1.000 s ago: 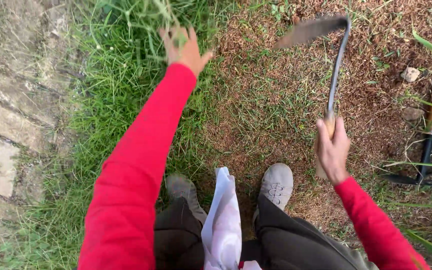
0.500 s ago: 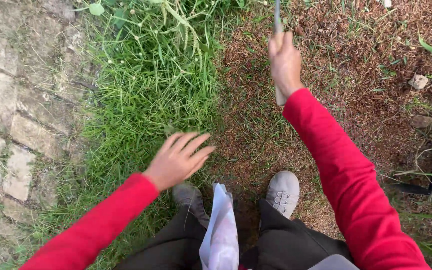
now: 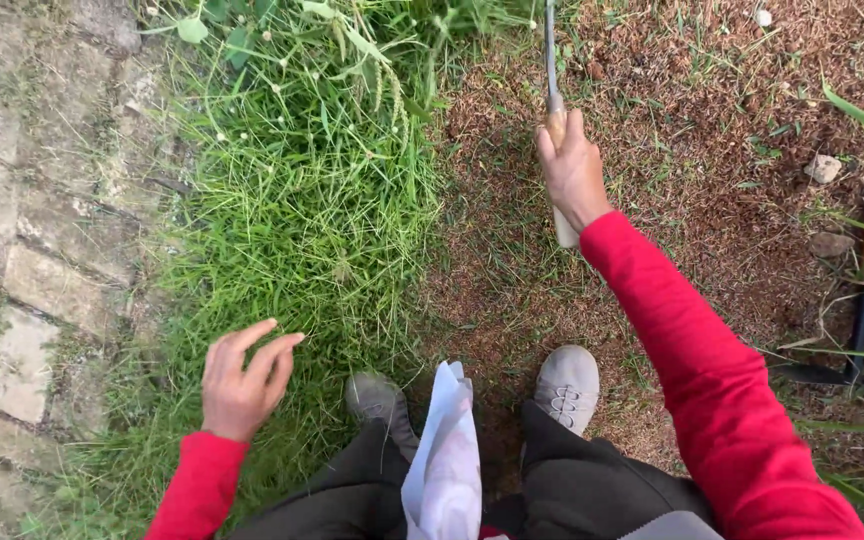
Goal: The person uses a sickle to cut tall grass in a garden area. They repeatedly swing the tool to slice through the vegetation and occasionally use their left hand to gather or clear the cut grass from the ground.
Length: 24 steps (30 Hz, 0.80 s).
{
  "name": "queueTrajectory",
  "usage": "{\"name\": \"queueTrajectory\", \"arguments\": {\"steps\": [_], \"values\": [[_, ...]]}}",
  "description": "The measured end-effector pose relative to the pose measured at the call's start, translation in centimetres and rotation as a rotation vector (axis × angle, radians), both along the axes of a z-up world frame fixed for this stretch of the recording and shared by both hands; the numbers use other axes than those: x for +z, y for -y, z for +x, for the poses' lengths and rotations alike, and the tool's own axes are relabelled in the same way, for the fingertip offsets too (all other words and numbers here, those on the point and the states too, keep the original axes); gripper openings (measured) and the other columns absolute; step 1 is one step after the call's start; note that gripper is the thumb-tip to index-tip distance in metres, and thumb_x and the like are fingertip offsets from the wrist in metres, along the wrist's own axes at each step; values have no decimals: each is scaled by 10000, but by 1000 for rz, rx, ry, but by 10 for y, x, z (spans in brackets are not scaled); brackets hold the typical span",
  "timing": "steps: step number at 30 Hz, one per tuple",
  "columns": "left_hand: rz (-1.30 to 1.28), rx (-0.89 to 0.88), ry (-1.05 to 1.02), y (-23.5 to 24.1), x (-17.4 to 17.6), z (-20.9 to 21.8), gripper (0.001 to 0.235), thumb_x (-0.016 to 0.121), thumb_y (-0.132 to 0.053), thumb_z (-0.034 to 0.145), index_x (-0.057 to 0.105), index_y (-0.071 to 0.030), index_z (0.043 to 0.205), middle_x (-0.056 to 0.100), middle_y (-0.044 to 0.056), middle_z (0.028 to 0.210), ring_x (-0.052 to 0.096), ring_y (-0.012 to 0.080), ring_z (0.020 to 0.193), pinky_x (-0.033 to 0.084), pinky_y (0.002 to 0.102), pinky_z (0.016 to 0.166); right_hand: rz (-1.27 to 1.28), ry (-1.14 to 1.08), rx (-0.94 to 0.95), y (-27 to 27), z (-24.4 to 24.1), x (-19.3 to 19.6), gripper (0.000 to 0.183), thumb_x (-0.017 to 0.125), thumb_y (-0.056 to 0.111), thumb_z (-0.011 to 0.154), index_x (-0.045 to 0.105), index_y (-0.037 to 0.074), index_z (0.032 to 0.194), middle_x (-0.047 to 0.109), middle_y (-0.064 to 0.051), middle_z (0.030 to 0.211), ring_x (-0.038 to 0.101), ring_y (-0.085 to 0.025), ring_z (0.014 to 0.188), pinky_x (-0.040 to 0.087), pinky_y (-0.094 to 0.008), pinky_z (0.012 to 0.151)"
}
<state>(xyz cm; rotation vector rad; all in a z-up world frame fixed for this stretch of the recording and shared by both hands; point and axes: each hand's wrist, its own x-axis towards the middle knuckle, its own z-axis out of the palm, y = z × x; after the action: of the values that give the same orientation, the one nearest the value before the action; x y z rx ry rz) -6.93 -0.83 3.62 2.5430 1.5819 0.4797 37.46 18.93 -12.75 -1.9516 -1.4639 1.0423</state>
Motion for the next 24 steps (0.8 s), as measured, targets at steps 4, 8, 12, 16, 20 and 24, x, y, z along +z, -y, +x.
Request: {"name": "queueTrajectory", "arguments": {"steps": [4,8,12,16,20,24], "values": [[-23,54,43,2,-13,-4,314,780,-58,860,734,-190,1140,631,60,1224,624,274,1043,519,423,934,-62,-65,-15,44,0,12,229,502,269,1106,374,79,1108,662,-156,787,659,-254,566,541,-393,416],[-68,-94,82,-15,-14,13,338,782,-87,837,735,-207,1150,649,52,1204,633,249,1026,519,420,926,-120,-33,-61,79,12,7,237,515,272,1090,376,80,1093,651,-164,765,666,-286,568,530,-430,423],[24,-471,15,-85,-7,62,355,780,-178,854,737,-194,1205,677,43,1220,661,231,1040,540,401,930,-60,9,-64,88,15,-1,258,555,272,1095,390,73,1094,658,-169,752,674,-290,596,513,-436,468],[135,-567,194,-193,-24,150,204,684,-106,1027,699,-111,1230,656,102,1298,659,226,1120,548,370,1023,-110,-130,-92,84,22,2,248,564,280,1086,417,80,1094,626,-103,730,634,-223,555,505,-380,446],[41,-187,64,-311,-73,227,416,479,-306,1188,524,-18,1483,576,170,1440,533,329,1343,422,487,1183,-182,-424,-158,77,35,11,230,598,294,1080,480,98,1066,543,-21,711,537,-119,492,482,-299,406],[-1,-21,-13,-332,-143,251,527,443,-403,1099,478,-79,1513,511,178,1474,447,389,1336,346,579,1080,-101,-459,-197,63,46,33,218,602,280,1081,479,100,1081,551,2,748,544,-89,492,505,-267,398]]}}
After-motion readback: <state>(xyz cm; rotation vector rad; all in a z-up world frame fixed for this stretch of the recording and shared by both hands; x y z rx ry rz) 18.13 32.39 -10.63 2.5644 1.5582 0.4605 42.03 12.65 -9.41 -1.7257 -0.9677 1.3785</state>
